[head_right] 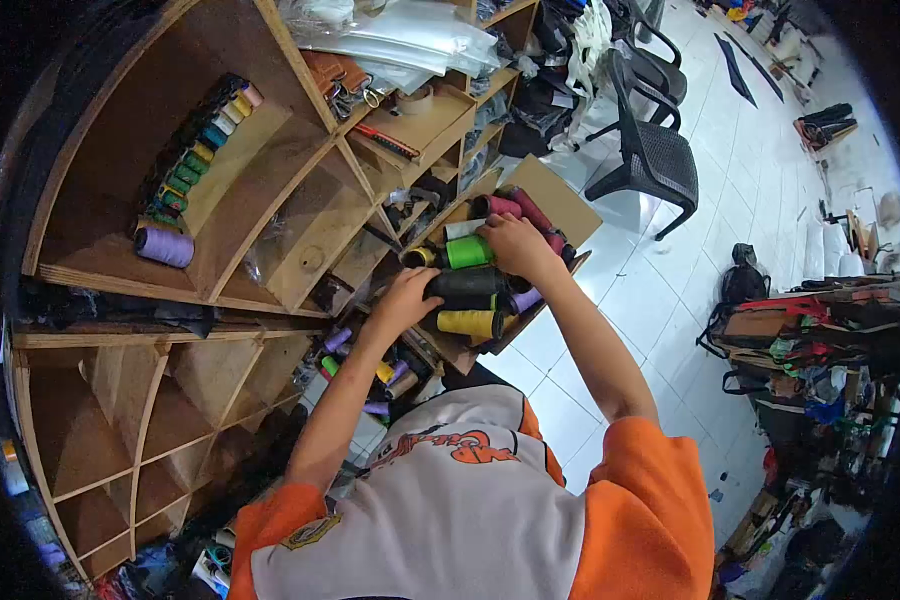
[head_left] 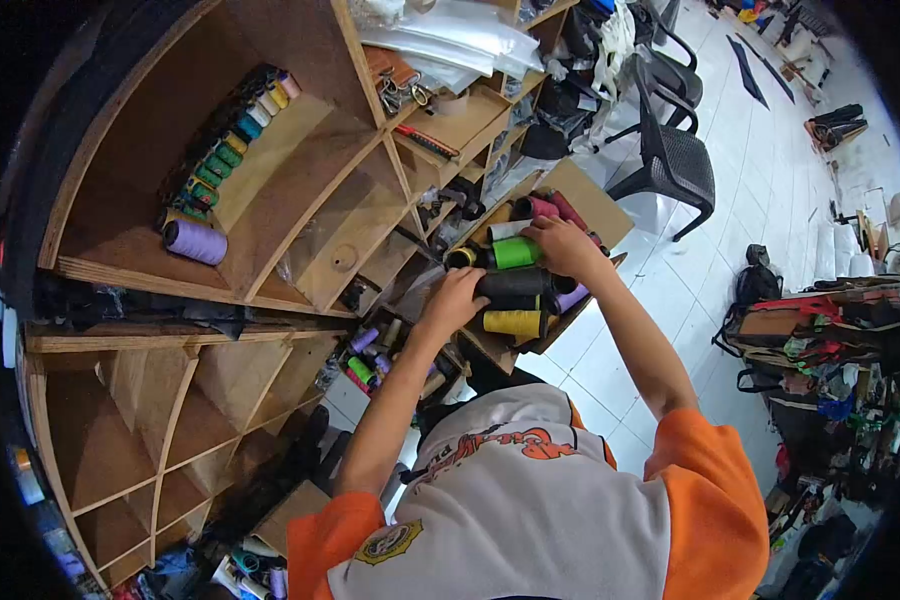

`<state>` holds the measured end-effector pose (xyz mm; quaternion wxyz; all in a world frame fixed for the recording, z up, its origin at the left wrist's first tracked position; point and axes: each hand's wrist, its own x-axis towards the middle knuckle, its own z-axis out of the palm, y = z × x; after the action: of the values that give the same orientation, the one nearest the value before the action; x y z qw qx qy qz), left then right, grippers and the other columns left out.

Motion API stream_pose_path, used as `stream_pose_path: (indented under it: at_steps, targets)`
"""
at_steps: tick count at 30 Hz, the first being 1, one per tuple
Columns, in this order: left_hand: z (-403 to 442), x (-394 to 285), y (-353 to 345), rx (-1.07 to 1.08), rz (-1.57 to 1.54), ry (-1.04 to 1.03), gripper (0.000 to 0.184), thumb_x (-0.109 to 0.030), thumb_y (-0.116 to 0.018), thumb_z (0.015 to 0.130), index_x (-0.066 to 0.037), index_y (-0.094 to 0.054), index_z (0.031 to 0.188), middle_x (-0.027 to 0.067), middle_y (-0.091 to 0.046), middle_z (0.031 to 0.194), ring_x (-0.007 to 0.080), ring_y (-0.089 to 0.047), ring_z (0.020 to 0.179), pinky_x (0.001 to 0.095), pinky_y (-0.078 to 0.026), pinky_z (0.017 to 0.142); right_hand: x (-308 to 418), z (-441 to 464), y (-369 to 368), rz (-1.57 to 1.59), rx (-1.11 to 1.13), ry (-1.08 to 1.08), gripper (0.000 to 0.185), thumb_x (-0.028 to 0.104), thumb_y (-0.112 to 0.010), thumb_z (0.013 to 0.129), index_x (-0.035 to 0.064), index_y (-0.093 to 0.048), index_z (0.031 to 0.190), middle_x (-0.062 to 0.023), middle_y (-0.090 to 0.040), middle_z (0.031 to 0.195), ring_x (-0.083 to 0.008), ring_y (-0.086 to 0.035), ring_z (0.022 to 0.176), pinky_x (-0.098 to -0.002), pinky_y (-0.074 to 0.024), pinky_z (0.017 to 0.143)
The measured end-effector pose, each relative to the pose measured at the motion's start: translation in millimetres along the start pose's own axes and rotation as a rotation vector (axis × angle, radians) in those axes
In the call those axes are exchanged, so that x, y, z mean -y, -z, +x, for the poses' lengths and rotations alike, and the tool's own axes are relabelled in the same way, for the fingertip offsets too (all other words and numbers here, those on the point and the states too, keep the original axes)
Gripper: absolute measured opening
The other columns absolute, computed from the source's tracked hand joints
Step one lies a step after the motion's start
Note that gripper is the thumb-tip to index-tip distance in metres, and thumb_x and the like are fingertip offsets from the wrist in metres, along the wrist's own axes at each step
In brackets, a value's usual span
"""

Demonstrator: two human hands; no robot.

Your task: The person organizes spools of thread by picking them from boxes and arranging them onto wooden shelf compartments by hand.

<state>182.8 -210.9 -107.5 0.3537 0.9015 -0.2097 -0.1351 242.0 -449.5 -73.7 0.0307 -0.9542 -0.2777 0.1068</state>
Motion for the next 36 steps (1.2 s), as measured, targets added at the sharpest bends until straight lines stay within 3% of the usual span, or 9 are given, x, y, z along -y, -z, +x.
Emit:
stream_pose_path:
  at_steps: [4,7,10,14,19,22,25,27,36]
  targets:
    - [-4.9,-2.6,2.3,-0.099,-0.182,0.006,0.044,-0.013,-0.073,0.074,-0.002,-0.058,0.114,0.0142,-0.062,0.106,0.0315,-0.059,0.098,0.0381,-0.047,0.084,-11.1,0.3,1.2,0.117,0.0,0.037,0.052,0.01,-0.067,0.07,0.0096,-0.056,0.121,-0.0119,-0.057,0.116,-0.0309,-0.053,0.112,-0.0443,-0.0471,0.086]
    - [-25.4,-2.7,20.4,-0.204,-0.531,0.024,0.037,-0.014,-0.075,0.074,-0.001,-0.063,0.107,0.0112,-0.065,0.104,0.0231,-0.063,0.093,0.0302,-0.047,0.082,-17.1,-4.4,18.0,0.321,-0.249,0.219,0.056,0.012,-0.07,0.073,0.0063,-0.053,0.126,-0.0126,-0.057,0.12,-0.029,-0.054,0.113,-0.0408,-0.0462,0.09]
    - [-57.7,5.7,34.4,-0.466,-1.065,0.022,0.034,-0.013,-0.07,0.08,-0.002,-0.06,0.111,0.0092,-0.065,0.106,0.0214,-0.062,0.096,0.0317,-0.047,0.086,25.0,-0.6,65.6,1.243,-0.026,-0.082,0.051,0.014,-0.07,0.081,0.0004,-0.051,0.126,-0.0085,-0.059,0.115,-0.0176,-0.055,0.107,-0.0304,-0.0449,0.091]
    - [-108.8,15.0,57.3,-0.831,-1.551,0.048,0.032,-0.013,-0.063,0.086,-0.001,-0.054,0.114,0.0161,-0.063,0.107,0.0273,-0.062,0.097,0.0386,-0.048,0.088,88.2,40.5,93.4,1.482,0.034,0.054,0.05,0.016,-0.071,0.08,-0.0052,-0.051,0.121,-0.0087,-0.061,0.113,-0.016,-0.059,0.1,-0.0297,-0.0463,0.087]
    - [-181.0,13.1,78.0,-1.096,-1.503,0.114,0.036,-0.023,-0.056,0.091,0.002,-0.051,0.117,0.0182,-0.062,0.106,0.0285,-0.063,0.094,0.0387,-0.051,0.082,208.9,135.7,90.3,1.39,-0.05,0.456,0.045,0.022,-0.076,0.075,-0.001,-0.059,0.109,-0.0111,-0.066,0.097,-0.0127,-0.063,0.084,-0.0295,-0.0496,0.073]
    - [-214.2,12.1,71.2,-1.235,-1.453,0.157,0.038,-0.028,-0.057,0.091,0.001,-0.051,0.116,0.018,-0.062,0.106,0.028,-0.063,0.093,0.0374,-0.052,0.08,284.0,180.8,91.3,0.915,-0.296,0.401,0.054,0.034,-0.078,0.069,-0.0018,-0.06,0.105,-0.0226,-0.064,0.096,-0.0354,-0.064,0.089,-0.0394,-0.0492,0.08]
    - [-241.9,14.3,59.1,-1.36,-1.403,0.19,0.036,-0.028,-0.056,0.091,-0.001,-0.052,0.114,0.0179,-0.062,0.105,0.0275,-0.064,0.092,0.0372,-0.052,0.081,332.6,205.2,87.3,0.924,-0.322,0.364,0.054,0.029,-0.078,0.068,-0.0004,-0.059,0.109,-0.0227,-0.064,0.099,-0.0385,-0.062,0.091,-0.0427,-0.048,0.083]
    - [-256.5,10.4,56.6,-1.435,-1.375,0.203,0.033,-0.026,-0.056,0.092,-0.001,-0.053,0.113,0.0174,-0.063,0.104,0.027,-0.064,0.091,0.0376,-0.052,0.081,348.7,217.7,73.8,0.901,-0.506,0.431,0.056,0.036,-0.077,0.07,0.0008,-0.058,0.11,-0.0217,-0.064,0.096,-0.0372,-0.061,0.091,-0.0426,-0.048,0.079]
    - [-278.0,20.0,57.2,-1.502,-1.319,0.244,0.038,-0.026,-0.057,0.091,0.003,-0.052,0.115,0.0167,-0.063,0.102,0.026,-0.064,0.09,0.0371,-0.051,0.084,352.5,225.1,64.6,0.85,-0.601,0.453,0.05,0.027,-0.079,0.069,-0.002,-0.058,0.105,-0.0204,-0.064,0.092,-0.0357,-0.063,0.088,-0.0409,-0.0491,0.076]
